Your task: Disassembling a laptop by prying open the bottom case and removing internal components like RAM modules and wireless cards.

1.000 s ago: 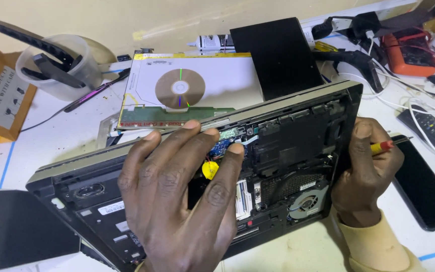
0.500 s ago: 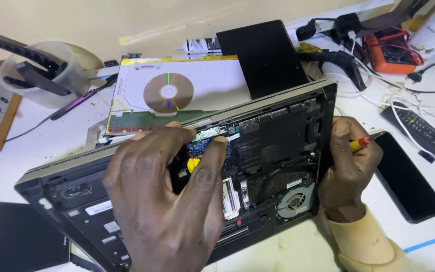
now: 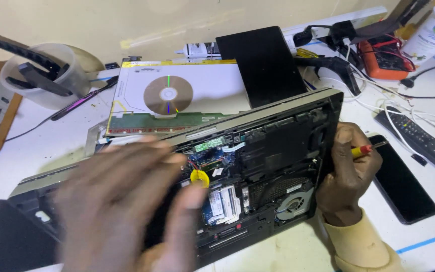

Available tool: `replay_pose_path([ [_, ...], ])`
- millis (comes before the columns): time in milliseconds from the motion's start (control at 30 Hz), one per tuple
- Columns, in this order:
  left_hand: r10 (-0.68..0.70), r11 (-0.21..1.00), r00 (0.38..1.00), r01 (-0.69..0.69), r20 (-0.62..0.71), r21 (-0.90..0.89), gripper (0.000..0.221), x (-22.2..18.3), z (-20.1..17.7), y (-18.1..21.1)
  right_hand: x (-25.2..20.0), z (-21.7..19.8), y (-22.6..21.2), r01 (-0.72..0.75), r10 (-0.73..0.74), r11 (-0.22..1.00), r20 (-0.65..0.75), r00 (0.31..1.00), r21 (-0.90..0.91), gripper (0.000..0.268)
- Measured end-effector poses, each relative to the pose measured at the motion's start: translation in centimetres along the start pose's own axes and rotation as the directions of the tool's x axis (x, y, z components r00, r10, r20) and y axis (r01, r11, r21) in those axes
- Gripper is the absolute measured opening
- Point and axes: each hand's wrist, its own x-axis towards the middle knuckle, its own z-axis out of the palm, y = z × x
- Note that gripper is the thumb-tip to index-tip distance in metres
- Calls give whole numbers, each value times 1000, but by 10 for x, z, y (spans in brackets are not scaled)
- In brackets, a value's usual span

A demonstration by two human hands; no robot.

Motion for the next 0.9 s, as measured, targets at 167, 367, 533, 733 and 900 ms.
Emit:
replay_pose_path([
  [167,-176,984,981,176,-76,-10,25,-16,-13,-15,-1,1,1,-9,9,1000,-3,1000,-28,39],
  [367,-536,818,838,485,-104,-308,45,-33,1,-54,4,3,-4,-27,28,998,13,1000,-58,38],
  [533,-804,538,592,763,54,-358,29,-29,3,-62,7,3,-1,-85,85,996,98,992,-3,38],
  [733,-735,650,677,687,-40,-325,27,-37,4,-69,9,-1,-1,-108,110,994,107,988,-30,40],
  [900,-785,572,614,663,-87,-483,32,-39,3,-55,30,-28,49,-256,263,964,108,959,-76,21],
])
